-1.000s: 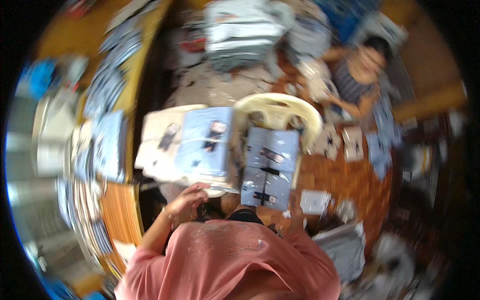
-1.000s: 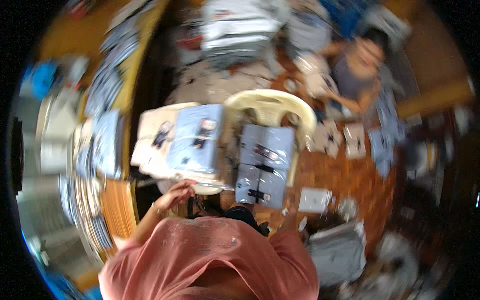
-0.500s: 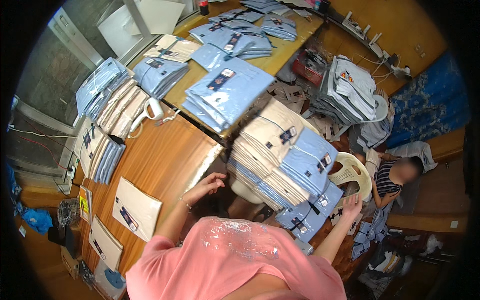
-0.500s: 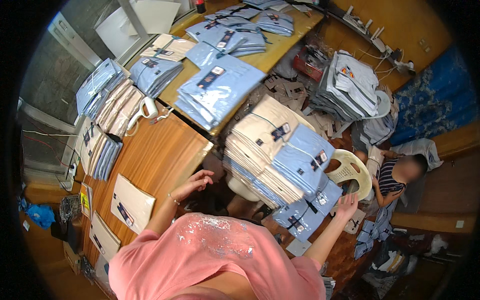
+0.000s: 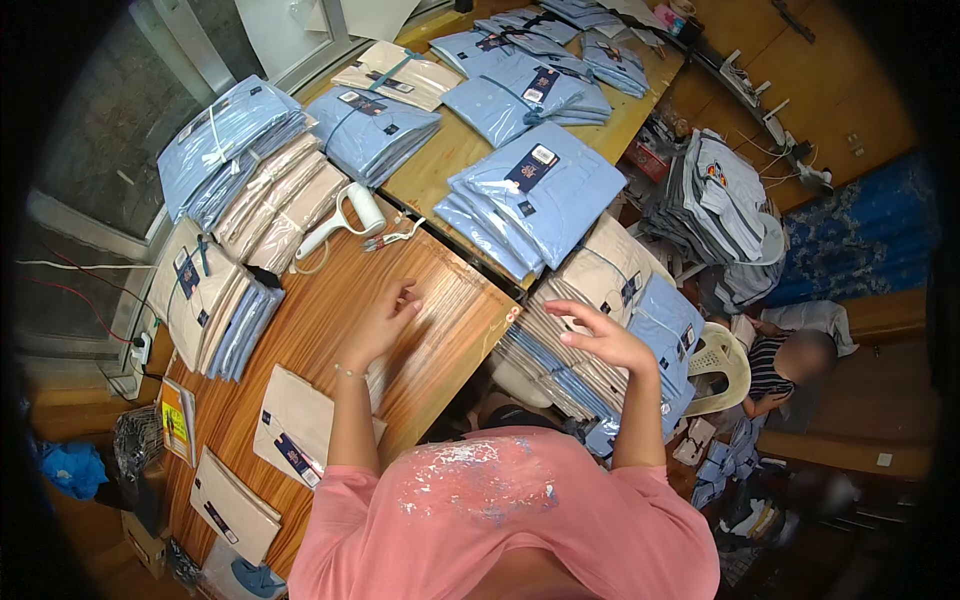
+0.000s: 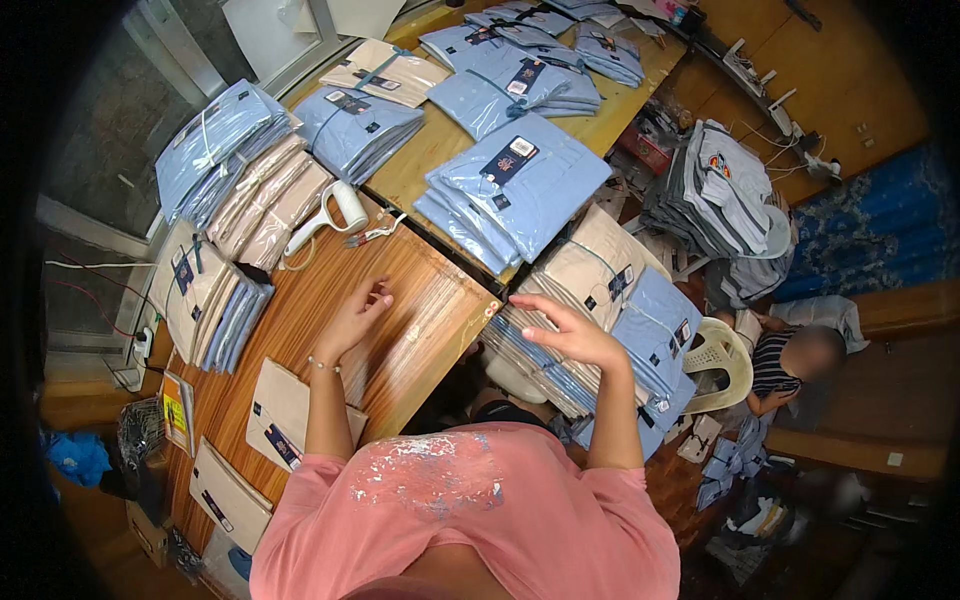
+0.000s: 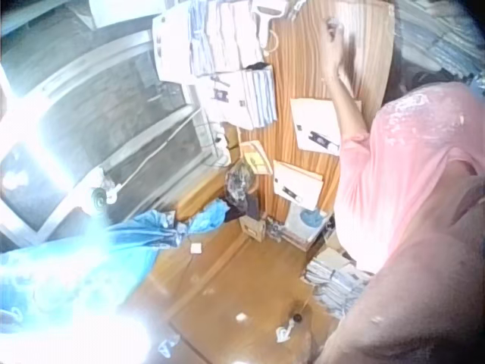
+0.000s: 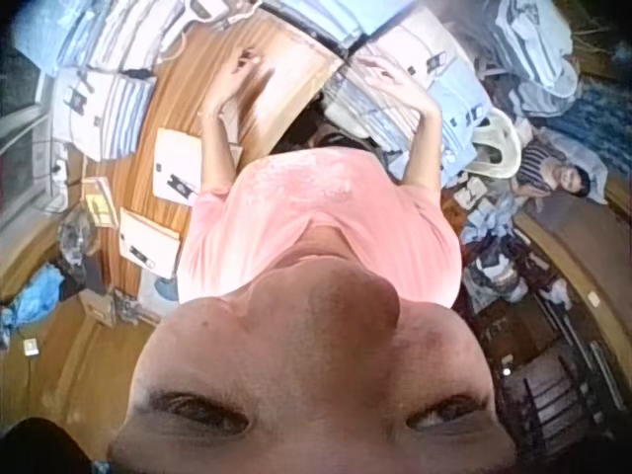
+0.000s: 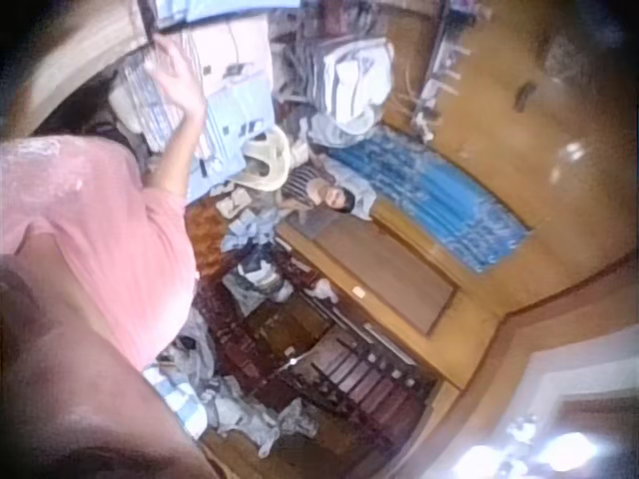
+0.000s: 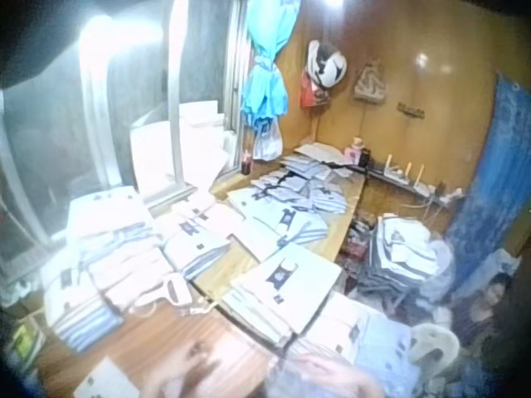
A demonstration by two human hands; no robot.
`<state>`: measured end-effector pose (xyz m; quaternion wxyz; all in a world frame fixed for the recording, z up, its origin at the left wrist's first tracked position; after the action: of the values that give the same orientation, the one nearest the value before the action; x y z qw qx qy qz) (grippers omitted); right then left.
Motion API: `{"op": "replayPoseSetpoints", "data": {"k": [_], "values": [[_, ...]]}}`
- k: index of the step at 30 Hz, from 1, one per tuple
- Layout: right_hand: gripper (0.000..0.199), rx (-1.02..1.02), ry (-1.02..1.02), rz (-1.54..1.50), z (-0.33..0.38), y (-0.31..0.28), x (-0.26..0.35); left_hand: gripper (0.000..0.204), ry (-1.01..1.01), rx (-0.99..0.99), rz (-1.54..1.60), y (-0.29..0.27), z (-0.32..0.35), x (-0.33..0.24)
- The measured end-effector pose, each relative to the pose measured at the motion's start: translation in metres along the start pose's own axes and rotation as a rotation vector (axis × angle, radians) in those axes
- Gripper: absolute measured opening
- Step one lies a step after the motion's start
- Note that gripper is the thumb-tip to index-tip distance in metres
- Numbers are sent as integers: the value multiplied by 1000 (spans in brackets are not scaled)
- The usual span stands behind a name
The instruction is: The person folds and wraps stacks of shirts in plastic packaging, then secures them with rubber bands. They handle multiple stacks of beige and blue shirts, placing the finished bundles on a table.
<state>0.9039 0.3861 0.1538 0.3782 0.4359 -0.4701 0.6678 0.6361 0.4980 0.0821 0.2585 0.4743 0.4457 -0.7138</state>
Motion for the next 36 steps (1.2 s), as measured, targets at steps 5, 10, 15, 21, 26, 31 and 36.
{"op": "replayPoseSetpoints", "data": {"k": [5, 10, 15, 21, 26, 31, 36], "values": [[42, -166, -43, 20, -39, -77, 9, 40, -6, -68, -110, -13, -54, 46], [34, -374, -34, -112, -155, -183, -8, 26, 79, -362, -7, -26, -97, 69], [31, -570, 71, -25, -312, -282, -98, 23, 224, -668, -533, -13, -121, 52], [46, -284, 510, -317, -397, -260, -173, 25, 108, -651, -580, -17, -120, 55], [37, -610, 322, -681, -438, -247, -138, 26, 67, -638, -539, -18, -123, 50], [21, -756, 351, -715, -472, -290, -135, 26, 24, -607, -533, -18, -124, 54], [26, -772, 379, -987, -513, -323, -120, 27, -28, -614, -483, -20, -121, 64]]}}
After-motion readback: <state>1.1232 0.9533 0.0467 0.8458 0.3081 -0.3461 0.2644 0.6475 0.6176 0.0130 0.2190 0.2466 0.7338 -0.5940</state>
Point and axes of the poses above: each hand's wrist, its own z-axis away from the middle knuckle, its own y-axis out of the palm, x = y × z, the point moved 8 cm from there along -z, towards the middle knuckle, and after that the axes turned 4 degrees about -x, right-handed, at the moved point
